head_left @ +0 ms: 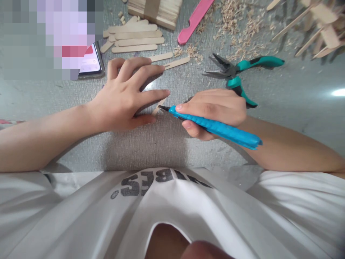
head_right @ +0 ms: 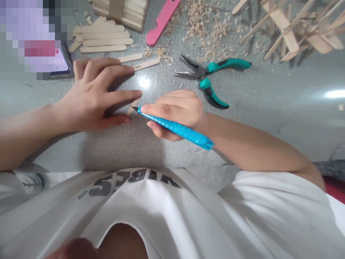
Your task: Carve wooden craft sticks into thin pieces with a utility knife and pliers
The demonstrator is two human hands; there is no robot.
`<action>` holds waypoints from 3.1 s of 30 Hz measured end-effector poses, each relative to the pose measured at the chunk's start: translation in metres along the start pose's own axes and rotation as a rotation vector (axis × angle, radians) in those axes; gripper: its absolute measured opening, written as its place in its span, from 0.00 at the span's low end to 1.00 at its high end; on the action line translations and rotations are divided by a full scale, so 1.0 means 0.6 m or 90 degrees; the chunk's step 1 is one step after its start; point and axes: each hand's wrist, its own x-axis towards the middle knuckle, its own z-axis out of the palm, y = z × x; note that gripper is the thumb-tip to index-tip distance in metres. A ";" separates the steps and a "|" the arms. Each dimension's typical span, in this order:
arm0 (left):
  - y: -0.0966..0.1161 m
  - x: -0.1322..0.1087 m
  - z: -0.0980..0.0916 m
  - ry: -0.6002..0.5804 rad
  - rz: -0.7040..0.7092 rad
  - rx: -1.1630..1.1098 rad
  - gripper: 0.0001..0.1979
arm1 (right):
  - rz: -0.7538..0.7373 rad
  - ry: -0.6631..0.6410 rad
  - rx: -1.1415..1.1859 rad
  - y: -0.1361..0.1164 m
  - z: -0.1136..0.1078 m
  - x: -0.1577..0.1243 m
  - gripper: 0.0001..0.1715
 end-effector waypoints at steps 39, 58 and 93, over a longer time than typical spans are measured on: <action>0.000 0.006 0.003 0.046 0.012 -0.042 0.30 | 0.145 -0.174 0.052 -0.031 -0.035 0.059 0.10; -0.005 -0.001 0.007 -0.011 -0.011 -0.008 0.36 | 0.385 -0.028 0.169 -0.015 -0.014 -0.001 0.16; 0.010 0.006 -0.009 -0.053 -0.084 -0.107 0.32 | 0.461 -0.013 0.226 -0.022 -0.019 0.003 0.14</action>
